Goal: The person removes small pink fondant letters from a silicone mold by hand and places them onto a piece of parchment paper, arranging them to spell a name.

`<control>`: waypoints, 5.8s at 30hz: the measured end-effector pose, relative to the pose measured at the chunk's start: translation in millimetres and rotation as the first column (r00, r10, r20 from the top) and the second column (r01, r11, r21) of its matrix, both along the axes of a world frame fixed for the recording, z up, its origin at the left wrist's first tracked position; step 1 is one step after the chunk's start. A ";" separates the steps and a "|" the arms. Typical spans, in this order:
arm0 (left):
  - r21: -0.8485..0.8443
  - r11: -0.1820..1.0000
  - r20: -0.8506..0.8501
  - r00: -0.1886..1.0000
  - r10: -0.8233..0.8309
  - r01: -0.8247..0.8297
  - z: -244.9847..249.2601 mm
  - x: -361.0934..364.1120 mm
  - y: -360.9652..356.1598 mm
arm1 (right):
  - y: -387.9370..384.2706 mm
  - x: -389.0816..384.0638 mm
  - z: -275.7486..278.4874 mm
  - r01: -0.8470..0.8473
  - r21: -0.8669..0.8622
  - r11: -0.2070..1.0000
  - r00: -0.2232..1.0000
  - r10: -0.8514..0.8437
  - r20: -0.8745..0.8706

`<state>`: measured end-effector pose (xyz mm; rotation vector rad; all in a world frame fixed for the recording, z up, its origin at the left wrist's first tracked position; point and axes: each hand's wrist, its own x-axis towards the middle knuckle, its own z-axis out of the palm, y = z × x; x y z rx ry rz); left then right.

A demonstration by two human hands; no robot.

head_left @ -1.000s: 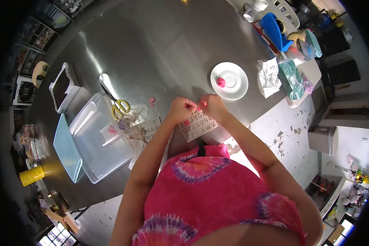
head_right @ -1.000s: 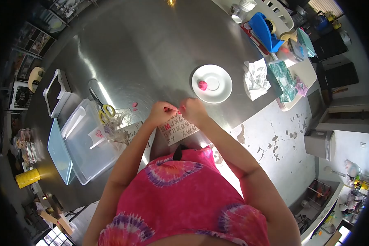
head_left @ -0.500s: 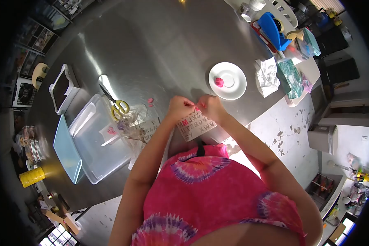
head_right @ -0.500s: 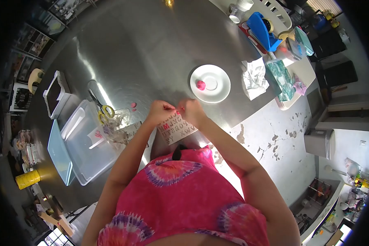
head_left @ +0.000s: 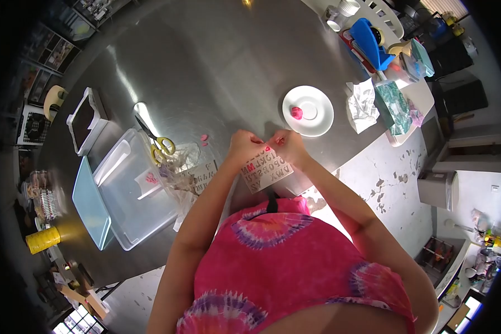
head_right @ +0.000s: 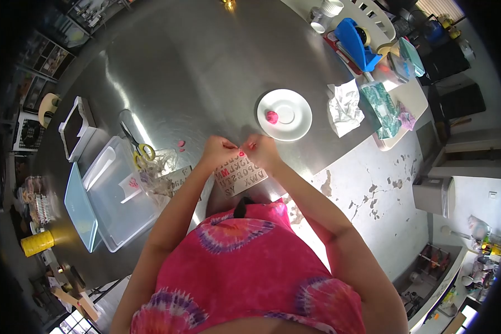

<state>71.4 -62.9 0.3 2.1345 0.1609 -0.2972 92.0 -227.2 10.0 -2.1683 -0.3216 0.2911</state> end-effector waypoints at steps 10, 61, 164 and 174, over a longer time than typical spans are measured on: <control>-0.124 0.992 0.002 1.000 -0.001 0.001 -5.8 -2.0 4.7 | -2.5 7.8 -0.7 -0.051 0.048 0.997 0.999 0.052 -0.008; -0.127 0.990 0.026 0.998 -0.053 0.056 -4.2 -3.4 5.0 | -14.8 -6.0 -1.0 -0.080 0.147 0.986 0.982 0.104 -0.157; 0.000 0.998 0.098 0.994 -0.057 0.057 -4.4 -2.8 1.8 | 3.8 1.8 1.8 -0.054 -0.049 0.997 0.999 0.054 -0.007; -0.034 0.999 0.019 1.000 0.017 -0.017 -2.0 -2.2 -3.6 | 0.1 -3.6 -4.5 -0.020 0.027 0.999 0.999 0.019 0.044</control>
